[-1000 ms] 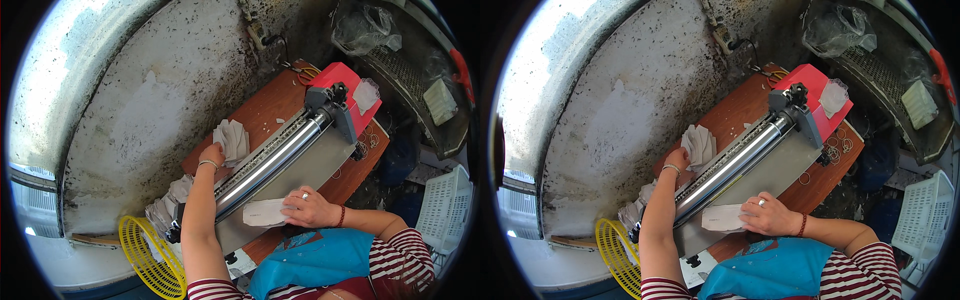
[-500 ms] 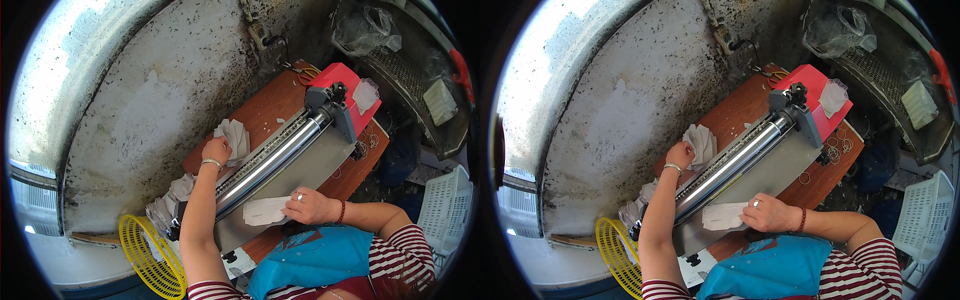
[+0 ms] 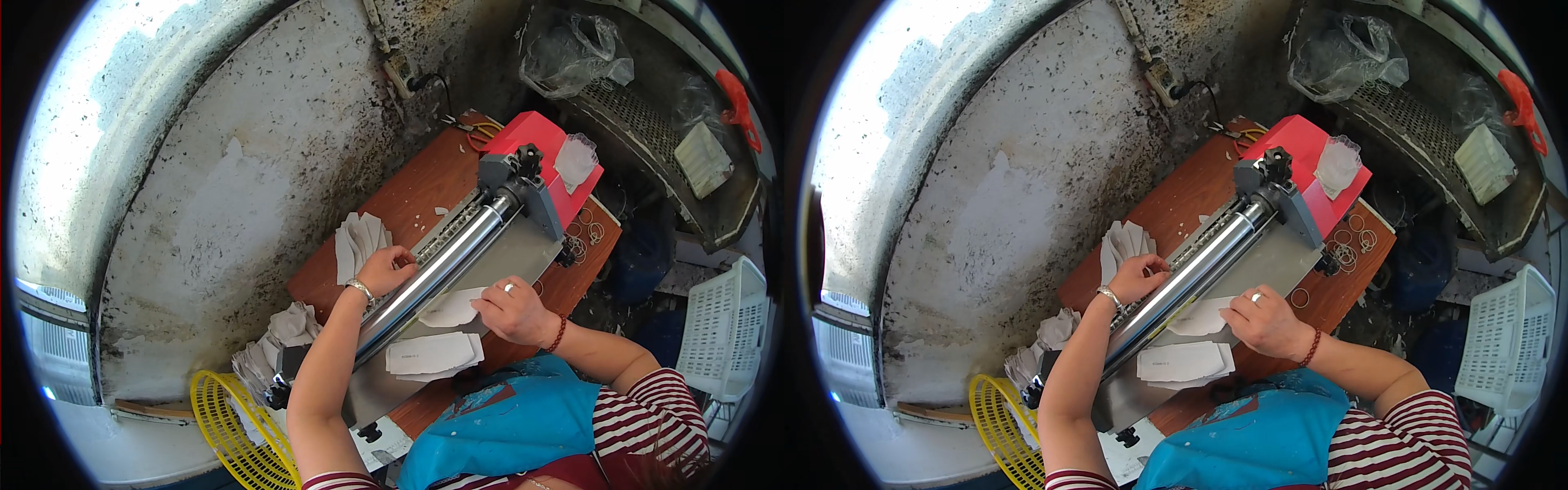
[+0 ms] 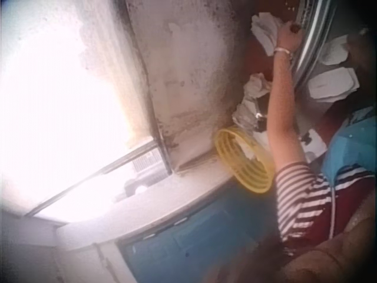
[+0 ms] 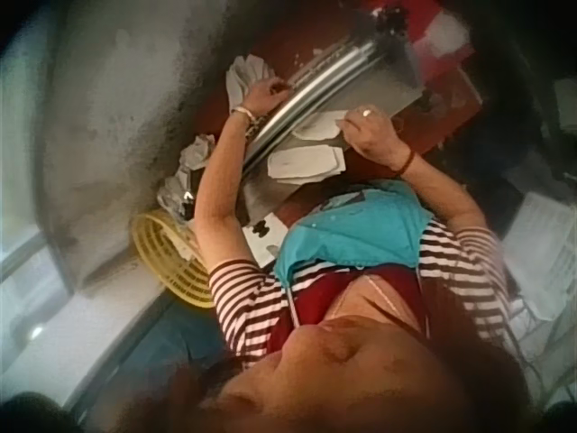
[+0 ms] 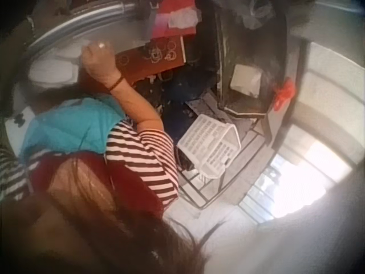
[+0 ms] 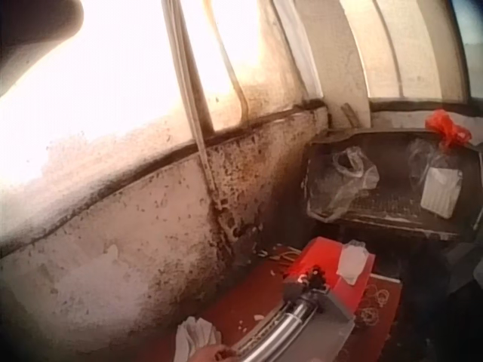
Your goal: The person feeds cutout pieces into a roller machine by hand, collects and stacks the processed pieces, and then gathers the entire stack into a bundle.
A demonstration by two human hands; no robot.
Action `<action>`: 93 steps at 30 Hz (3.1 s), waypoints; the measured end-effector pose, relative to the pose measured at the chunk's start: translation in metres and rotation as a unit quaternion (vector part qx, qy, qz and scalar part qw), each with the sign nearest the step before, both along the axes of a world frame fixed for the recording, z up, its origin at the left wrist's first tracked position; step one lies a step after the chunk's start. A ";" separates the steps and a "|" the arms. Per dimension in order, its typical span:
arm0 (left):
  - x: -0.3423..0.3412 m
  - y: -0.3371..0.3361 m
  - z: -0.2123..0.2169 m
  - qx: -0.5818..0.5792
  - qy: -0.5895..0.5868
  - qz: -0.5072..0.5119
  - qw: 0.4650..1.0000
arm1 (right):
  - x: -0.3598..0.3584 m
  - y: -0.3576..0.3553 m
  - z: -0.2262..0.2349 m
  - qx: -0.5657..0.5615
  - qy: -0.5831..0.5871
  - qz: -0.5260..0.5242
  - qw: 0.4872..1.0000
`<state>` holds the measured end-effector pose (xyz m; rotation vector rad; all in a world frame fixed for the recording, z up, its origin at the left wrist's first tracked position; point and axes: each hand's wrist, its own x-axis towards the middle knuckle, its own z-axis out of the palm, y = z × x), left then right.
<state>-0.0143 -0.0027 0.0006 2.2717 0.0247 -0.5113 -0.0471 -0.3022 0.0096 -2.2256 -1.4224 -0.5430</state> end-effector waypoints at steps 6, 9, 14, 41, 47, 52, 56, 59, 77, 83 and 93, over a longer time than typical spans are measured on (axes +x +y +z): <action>-0.002 0.008 0.003 -0.015 0.036 0.004 0.999 | 0.003 0.009 0.000 0.006 0.017 0.008 1.000; -0.003 0.012 -0.001 -0.033 0.032 0.008 0.999 | 0.003 0.006 0.003 -0.008 0.015 0.029 0.999; -0.003 0.013 -0.005 -0.037 0.032 0.005 0.999 | 0.000 0.018 -0.003 -0.002 -0.012 0.041 0.999; 0.007 0.092 -0.028 0.384 -0.151 0.128 0.902 | -0.016 -0.039 -0.007 0.025 0.170 0.032 0.985; 0.010 0.071 -0.046 0.346 0.019 -0.008 0.938 | -0.039 -0.079 -0.026 -0.056 0.251 0.004 0.966; 0.016 0.070 -0.046 0.267 0.067 0.069 0.959 | -0.049 -0.088 -0.042 -0.011 0.325 -0.052 0.944; 0.023 0.076 -0.045 0.213 0.068 0.098 0.970 | -0.049 -0.087 -0.045 0.025 0.461 -0.045 0.886; 0.024 0.079 -0.048 0.205 0.042 0.112 0.971 | -0.050 -0.085 -0.042 0.065 0.545 -0.055 0.834; -0.053 -0.127 0.103 -0.177 -0.256 -0.099 0.945 | -0.035 -0.047 0.035 0.353 0.623 0.030 0.697; -0.076 -0.159 0.109 -0.218 -0.269 -0.129 0.930 | -0.047 -0.056 0.038 0.391 0.635 0.065 0.663; -0.107 -0.189 0.106 -0.066 -0.418 -0.103 0.900 | -0.066 -0.077 0.037 0.391 0.630 0.011 0.671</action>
